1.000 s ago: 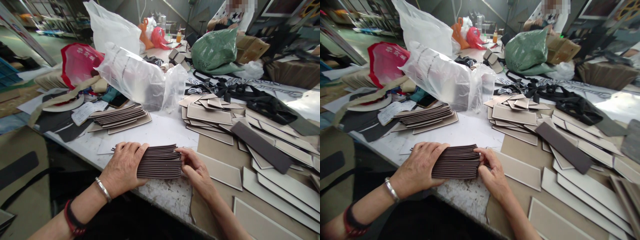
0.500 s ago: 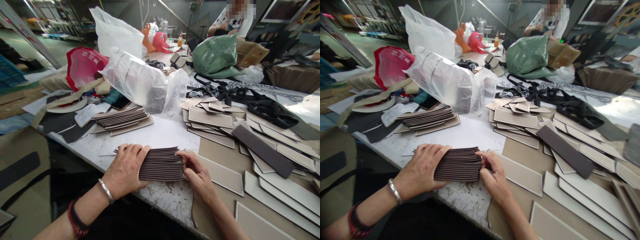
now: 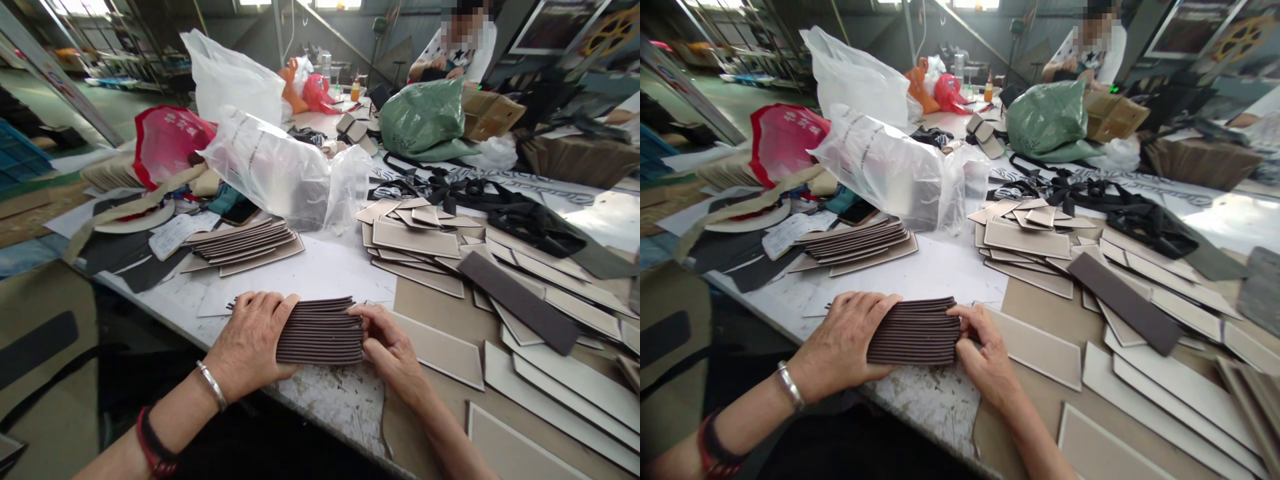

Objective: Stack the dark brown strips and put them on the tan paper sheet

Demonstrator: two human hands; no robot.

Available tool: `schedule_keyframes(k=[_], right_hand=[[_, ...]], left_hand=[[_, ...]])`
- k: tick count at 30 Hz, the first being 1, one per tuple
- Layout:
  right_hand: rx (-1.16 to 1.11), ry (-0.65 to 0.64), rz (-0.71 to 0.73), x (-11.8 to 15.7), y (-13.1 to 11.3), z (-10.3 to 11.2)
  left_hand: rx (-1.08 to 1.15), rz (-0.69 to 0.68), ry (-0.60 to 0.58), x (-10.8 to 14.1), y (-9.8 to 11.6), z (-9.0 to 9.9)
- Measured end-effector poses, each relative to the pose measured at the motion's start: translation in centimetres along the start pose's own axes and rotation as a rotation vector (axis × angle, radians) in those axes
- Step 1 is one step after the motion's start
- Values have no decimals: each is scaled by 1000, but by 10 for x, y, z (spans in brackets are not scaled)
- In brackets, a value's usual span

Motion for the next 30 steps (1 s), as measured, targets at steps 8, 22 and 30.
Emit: schedule_keyframes(k=[8,22,30], right_hand=[[7,8,10,1,2,-2],[271,161,91,3,-13,2],[1033,-54,-419,38,-8,50]], left_hand=[[-18,-9,18,0,0,0],[-126,-62,87,-1,-3,-2],[-30,54,-31,0,6,7]])
Point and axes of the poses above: each hand's wrist, its own x-axis away from the middle knuckle, its own z-axis out of the back of the hand, y = z × x, the point moved 5 cm from there along -x, towards the middle knuckle, and after that the axes turned 11 degrees about -y, right-handed, at the moved point
